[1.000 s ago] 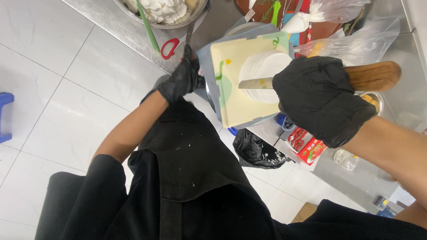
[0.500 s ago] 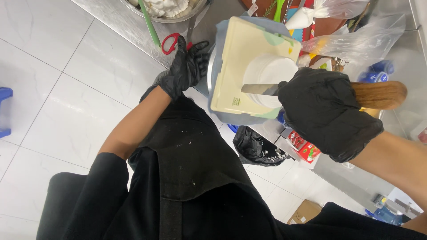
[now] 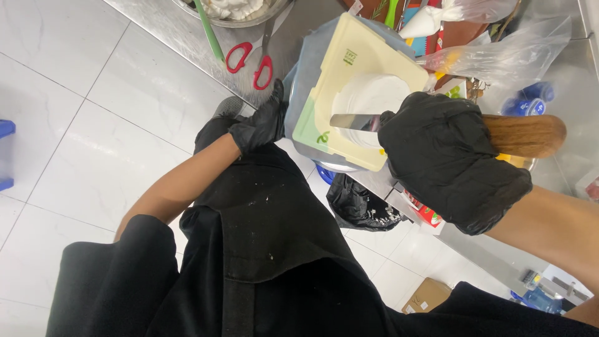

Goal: Frosting a small round cake with white cream and smoothing the surfaces with tools.

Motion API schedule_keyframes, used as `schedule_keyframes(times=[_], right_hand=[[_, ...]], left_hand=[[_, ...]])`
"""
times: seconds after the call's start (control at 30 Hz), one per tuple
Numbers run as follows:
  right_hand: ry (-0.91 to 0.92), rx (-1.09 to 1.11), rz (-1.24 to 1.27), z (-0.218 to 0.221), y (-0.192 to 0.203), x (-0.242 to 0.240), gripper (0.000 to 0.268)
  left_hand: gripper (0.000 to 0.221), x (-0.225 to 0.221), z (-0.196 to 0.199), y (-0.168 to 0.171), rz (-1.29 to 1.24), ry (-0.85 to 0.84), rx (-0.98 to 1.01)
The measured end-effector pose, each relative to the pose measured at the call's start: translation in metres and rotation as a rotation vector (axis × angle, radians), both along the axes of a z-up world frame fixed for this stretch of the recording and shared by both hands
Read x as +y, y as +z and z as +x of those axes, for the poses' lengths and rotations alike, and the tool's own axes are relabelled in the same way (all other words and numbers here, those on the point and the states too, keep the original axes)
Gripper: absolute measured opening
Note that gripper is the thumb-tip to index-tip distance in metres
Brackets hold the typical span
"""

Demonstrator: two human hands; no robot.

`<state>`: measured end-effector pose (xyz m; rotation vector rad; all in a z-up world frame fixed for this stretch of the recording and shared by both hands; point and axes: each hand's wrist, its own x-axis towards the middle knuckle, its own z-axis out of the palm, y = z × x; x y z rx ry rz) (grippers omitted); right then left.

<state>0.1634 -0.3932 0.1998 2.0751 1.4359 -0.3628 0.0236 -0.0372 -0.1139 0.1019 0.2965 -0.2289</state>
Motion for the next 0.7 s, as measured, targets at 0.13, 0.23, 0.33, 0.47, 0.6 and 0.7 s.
schedule_keyframes(times=[0.13,0.23,0.33,0.47,0.6,0.7], right_hand=[[-0.007,0.006,0.001,0.009,-0.001,0.007,0.024],[-0.010,0.005,0.010,0.025,0.001,0.010,0.024],[-0.020,0.005,0.014,0.036,0.016,0.002,0.024],[-0.030,0.003,0.024,0.044,0.032,0.001,0.024],[-0.041,0.006,0.034,0.061,0.029,0.007,0.025],[-0.054,0.006,0.036,0.068,0.043,0.001,0.025]], left_hand=[[0.087,0.047,0.004,0.077,-0.074,-0.068,0.046],[0.096,0.063,0.014,0.064,0.092,-0.010,0.013],[0.089,0.033,0.013,-0.013,-0.034,0.083,0.002],[0.082,0.029,0.012,-0.045,-0.401,-0.050,-0.369],[0.095,0.064,0.018,0.066,-0.017,0.027,0.045],[0.088,0.026,0.011,0.035,-0.027,-0.063,0.139]])
